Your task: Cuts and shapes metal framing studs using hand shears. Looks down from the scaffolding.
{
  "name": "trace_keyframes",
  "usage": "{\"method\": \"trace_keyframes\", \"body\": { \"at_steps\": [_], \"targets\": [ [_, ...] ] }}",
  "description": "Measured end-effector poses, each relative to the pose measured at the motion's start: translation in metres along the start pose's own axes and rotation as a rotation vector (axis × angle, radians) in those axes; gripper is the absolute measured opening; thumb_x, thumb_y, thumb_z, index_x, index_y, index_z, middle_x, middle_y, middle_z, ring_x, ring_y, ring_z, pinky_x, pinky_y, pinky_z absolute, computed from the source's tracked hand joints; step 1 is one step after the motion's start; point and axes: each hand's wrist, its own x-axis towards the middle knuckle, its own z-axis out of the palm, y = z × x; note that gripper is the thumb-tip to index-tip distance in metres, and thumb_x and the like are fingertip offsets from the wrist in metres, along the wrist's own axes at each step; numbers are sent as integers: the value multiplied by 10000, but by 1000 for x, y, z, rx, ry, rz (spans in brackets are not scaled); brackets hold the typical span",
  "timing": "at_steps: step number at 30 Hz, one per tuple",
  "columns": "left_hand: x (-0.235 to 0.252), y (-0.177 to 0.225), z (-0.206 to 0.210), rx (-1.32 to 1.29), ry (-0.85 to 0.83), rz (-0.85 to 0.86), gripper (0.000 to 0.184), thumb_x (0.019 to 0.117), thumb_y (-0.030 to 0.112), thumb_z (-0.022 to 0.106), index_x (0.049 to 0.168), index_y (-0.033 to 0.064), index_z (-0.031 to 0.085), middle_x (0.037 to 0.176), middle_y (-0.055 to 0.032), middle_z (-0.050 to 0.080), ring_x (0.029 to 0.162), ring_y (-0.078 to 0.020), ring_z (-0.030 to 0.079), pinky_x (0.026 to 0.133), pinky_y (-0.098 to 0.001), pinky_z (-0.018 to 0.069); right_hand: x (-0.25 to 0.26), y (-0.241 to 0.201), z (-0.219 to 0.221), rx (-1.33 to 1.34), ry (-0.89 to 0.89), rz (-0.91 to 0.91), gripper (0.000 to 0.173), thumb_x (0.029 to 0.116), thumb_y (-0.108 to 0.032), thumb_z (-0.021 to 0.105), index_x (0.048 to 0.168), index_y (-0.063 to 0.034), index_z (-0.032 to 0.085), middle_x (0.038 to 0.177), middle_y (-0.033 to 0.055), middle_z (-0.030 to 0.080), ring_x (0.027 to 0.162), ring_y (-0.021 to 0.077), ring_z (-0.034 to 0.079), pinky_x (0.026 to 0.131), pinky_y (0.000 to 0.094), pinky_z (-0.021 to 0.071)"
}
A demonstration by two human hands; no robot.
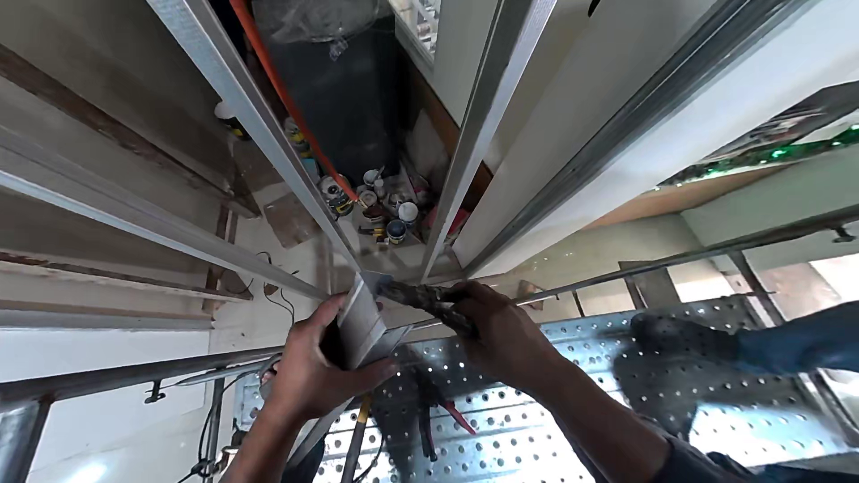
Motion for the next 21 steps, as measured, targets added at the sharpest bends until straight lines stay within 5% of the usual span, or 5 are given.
{"method": "trace_keyframes", "body": {
  "at_steps": [15,19,21],
  "targets": [
    [1,1,21,112,147,54,810,625,664,849,1243,185,636,890,103,723,706,-24,683,563,-264,591,4,-7,-4,-19,-49,62,143,851,-214,738,912,-85,731,1146,74,661,1005,237,661,828,421,578],
    [3,0,-8,-332,-129,32,656,687,425,888,1273,233,664,1052,-25,754,861,-170,735,734,-343,636,2,4,-4,-67,25,-79,192,749,-206,805,844,-76,702,952,82,668,810,246,688,645,433,590],
    [3,-4,-24,-516,-259,47,631,708,426,872,1276,238,670,1098,-66,743,920,-190,728,789,-339,624,-1,6,1,-78,134,-174,194,706,-238,788,791,-91,695,866,62,657,694,210,672,553,399,577]
  ]
}}
